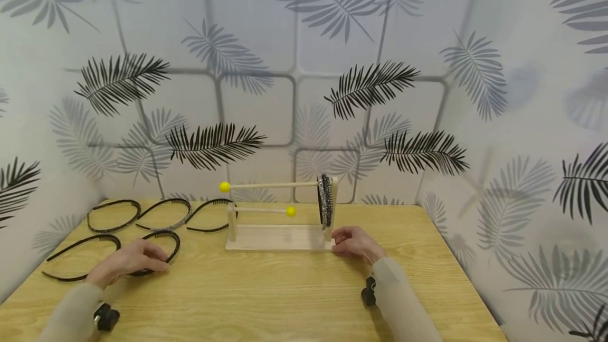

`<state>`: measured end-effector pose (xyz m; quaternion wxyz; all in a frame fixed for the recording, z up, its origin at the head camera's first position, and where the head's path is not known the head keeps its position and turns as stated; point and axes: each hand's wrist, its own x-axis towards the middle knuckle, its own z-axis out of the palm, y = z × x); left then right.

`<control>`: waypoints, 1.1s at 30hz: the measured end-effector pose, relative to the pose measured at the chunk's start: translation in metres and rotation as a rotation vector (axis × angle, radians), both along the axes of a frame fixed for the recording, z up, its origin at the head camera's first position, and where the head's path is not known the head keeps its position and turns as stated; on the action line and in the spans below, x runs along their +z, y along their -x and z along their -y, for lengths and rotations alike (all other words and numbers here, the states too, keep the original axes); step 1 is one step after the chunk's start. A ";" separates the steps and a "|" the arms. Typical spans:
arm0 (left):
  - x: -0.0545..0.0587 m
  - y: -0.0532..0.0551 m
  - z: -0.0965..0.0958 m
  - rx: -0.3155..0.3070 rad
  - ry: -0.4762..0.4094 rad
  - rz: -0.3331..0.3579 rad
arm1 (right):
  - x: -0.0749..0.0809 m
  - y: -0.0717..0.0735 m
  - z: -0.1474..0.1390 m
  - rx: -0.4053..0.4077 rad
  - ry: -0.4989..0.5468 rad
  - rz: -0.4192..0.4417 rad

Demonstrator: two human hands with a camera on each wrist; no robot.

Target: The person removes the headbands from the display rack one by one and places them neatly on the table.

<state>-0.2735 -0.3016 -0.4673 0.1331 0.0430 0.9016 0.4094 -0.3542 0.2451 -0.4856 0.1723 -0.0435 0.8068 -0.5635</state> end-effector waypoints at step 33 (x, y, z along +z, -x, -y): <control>0.002 0.002 0.011 -0.044 -0.034 0.030 | 0.001 -0.003 0.001 0.003 0.005 -0.004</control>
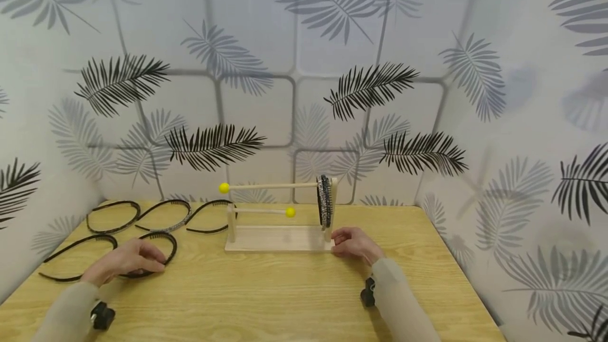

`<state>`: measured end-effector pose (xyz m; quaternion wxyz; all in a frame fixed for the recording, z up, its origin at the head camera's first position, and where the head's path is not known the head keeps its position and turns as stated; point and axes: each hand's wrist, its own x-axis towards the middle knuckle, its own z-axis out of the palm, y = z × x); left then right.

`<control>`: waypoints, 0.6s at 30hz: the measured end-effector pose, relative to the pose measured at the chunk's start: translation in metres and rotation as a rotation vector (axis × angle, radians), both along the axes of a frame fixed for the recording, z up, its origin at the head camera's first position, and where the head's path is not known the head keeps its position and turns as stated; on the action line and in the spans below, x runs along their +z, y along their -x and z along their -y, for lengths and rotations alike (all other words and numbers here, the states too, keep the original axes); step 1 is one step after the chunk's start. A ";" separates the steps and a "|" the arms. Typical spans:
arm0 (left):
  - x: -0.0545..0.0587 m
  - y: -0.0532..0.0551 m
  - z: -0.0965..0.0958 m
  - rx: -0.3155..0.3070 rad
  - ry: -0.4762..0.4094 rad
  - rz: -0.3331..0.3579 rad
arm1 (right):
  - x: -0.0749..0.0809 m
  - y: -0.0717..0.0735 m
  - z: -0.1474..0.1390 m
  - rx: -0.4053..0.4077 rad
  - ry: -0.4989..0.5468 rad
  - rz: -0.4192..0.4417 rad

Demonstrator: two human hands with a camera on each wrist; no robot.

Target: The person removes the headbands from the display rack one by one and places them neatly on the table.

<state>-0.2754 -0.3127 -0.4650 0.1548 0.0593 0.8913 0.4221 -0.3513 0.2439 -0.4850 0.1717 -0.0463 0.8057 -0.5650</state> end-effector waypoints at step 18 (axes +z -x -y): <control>0.009 0.008 -0.023 0.102 -0.195 -0.191 | 0.000 0.003 0.000 -0.010 -0.007 0.005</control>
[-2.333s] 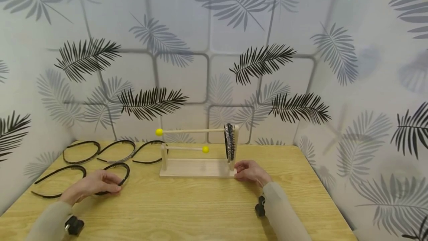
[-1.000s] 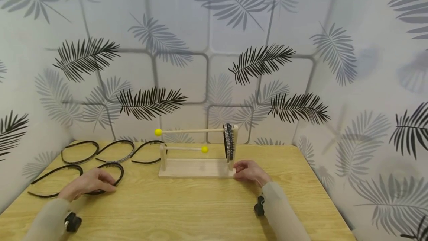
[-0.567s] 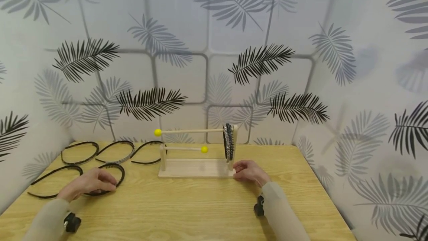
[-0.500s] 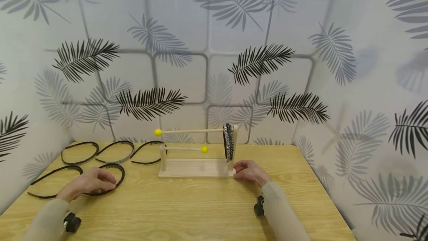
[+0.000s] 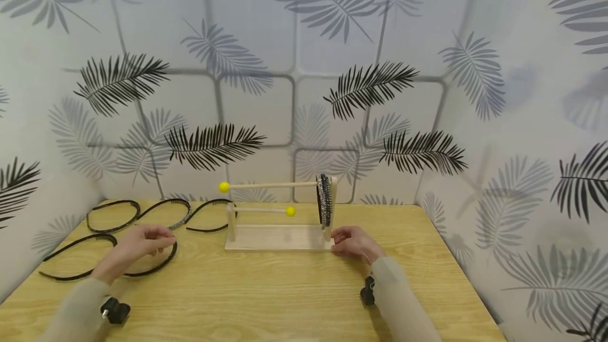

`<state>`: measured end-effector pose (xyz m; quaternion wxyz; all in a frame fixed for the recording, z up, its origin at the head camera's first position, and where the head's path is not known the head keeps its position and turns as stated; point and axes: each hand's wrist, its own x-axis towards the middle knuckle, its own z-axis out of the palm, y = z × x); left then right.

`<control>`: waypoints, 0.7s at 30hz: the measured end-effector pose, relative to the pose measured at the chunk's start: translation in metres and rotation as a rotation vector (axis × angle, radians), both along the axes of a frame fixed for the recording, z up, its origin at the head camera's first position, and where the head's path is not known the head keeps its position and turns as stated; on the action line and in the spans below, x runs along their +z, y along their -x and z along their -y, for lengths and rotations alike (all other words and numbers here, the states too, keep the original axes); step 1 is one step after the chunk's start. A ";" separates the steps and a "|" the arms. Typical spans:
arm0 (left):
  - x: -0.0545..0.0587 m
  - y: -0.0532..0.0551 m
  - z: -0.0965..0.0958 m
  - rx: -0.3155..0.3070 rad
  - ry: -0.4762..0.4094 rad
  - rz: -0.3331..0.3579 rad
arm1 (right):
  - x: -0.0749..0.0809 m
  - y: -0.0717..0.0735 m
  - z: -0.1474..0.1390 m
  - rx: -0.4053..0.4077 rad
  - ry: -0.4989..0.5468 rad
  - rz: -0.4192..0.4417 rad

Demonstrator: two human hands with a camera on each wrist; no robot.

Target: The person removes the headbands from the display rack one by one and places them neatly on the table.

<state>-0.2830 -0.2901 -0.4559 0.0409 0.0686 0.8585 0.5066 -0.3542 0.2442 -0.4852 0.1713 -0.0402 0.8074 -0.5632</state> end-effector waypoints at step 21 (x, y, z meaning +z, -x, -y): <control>0.021 0.014 -0.077 -0.009 -0.177 -0.095 | -0.002 0.001 0.002 -0.005 0.005 -0.004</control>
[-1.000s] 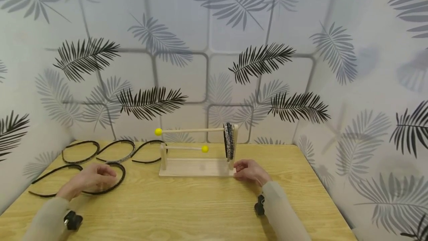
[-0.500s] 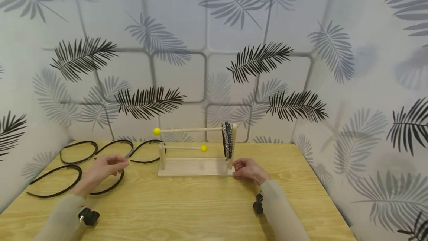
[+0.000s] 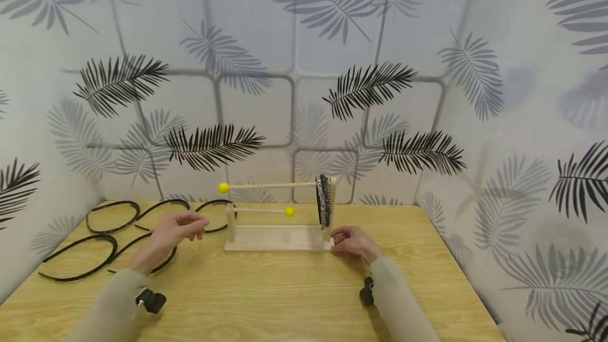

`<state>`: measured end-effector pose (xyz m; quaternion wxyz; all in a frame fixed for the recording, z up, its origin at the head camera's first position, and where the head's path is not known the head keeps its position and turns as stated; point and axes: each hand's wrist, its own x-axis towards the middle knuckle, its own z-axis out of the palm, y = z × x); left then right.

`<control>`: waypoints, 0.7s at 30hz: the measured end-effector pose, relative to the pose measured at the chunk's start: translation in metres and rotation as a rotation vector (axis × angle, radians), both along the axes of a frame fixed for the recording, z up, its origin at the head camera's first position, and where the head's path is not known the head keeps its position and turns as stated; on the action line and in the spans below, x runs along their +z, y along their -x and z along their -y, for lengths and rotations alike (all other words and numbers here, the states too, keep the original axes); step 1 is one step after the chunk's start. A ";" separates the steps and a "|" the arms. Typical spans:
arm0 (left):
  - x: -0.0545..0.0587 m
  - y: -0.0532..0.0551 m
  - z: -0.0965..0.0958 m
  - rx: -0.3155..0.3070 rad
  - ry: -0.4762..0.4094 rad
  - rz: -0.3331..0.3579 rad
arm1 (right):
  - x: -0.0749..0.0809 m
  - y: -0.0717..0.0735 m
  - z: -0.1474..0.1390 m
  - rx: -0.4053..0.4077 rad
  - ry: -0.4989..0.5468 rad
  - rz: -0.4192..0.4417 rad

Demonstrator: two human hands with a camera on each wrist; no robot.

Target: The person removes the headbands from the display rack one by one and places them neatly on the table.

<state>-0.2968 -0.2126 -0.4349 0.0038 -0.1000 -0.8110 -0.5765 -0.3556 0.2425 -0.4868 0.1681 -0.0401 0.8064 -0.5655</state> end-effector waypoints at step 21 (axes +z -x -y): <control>0.004 0.010 -0.062 -0.040 -0.175 0.015 | -0.001 0.000 -0.001 0.002 -0.003 -0.001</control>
